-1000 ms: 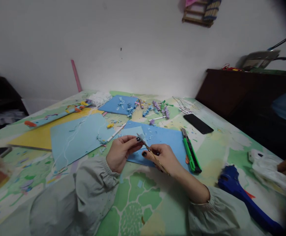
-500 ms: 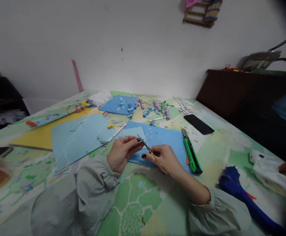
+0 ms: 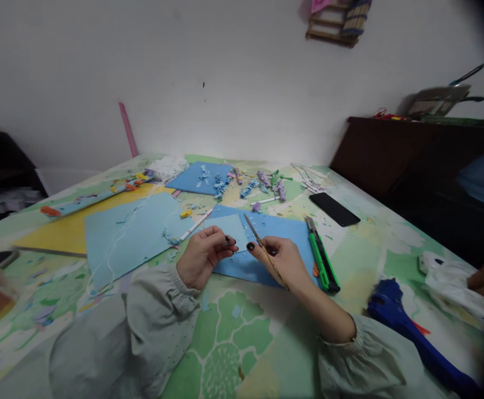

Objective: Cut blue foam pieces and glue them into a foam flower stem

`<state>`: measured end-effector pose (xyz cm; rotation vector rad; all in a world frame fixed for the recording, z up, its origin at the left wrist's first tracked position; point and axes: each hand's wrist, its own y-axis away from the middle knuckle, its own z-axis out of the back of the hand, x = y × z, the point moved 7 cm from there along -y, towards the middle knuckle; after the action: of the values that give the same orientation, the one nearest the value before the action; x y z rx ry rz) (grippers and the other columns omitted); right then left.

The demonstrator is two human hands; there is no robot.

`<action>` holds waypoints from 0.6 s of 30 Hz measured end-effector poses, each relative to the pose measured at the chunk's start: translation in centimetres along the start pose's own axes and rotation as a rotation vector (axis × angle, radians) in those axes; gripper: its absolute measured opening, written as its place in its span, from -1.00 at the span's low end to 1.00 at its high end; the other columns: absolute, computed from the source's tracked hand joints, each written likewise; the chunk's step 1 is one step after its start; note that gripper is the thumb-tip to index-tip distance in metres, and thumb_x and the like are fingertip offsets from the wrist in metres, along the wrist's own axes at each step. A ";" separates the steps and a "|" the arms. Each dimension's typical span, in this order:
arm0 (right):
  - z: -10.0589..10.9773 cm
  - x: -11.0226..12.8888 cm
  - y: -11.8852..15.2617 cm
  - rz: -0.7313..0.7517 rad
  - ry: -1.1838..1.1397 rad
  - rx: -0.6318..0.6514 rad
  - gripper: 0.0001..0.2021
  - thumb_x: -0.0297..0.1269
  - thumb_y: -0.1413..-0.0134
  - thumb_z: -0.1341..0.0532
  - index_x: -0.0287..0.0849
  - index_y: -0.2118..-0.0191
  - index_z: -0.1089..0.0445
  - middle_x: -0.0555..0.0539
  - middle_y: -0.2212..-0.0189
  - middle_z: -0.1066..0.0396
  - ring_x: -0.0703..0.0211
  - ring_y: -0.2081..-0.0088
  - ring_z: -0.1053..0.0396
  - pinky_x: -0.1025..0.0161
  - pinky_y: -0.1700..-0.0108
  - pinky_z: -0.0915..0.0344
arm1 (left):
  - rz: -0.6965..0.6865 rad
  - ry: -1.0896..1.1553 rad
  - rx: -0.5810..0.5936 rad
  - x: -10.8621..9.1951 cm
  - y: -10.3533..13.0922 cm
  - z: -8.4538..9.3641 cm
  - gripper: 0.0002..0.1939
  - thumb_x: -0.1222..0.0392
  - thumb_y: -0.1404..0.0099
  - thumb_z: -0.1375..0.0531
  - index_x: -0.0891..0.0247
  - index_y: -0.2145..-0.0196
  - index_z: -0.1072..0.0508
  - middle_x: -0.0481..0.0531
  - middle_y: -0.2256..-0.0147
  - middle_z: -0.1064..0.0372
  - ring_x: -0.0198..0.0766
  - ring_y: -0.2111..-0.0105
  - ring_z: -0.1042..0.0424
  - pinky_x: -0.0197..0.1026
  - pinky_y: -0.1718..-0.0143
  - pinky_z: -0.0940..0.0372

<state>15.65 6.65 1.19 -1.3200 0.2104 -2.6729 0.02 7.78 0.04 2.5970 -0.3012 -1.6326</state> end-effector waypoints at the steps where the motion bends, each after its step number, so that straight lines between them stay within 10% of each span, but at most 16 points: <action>1: 0.0 0.1 0.0 0.003 0.011 -0.002 -0.52 0.15 0.05 -0.11 -0.18 0.64 -0.13 0.08 0.68 0.01 0.34 0.58 0.05 0.36 0.58 0.13 | -0.004 -0.002 -0.003 0.0 -0.1 0.0 -0.85 0.36 0.07 -0.28 0.35 0.58 -0.32 -0.04 0.60 -0.38 -0.39 0.59 -0.42 -0.45 0.60 -0.27; 18: 0.0 1.8 1.1 0.159 0.269 -0.031 -0.63 -0.04 0.07 -0.25 -0.19 0.63 -0.21 0.05 0.69 -0.22 0.34 0.60 -0.04 0.36 0.52 0.10 | -0.118 -0.047 -0.008 -0.4 -0.2 0.1 -0.67 0.30 0.11 -0.40 0.37 0.36 -0.41 0.05 0.46 -0.51 -0.30 0.46 -0.50 -0.34 0.38 -0.39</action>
<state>14.62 5.17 2.36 -0.9043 0.3729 -2.7097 -0.16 8.07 0.29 2.6196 -0.1462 -1.7294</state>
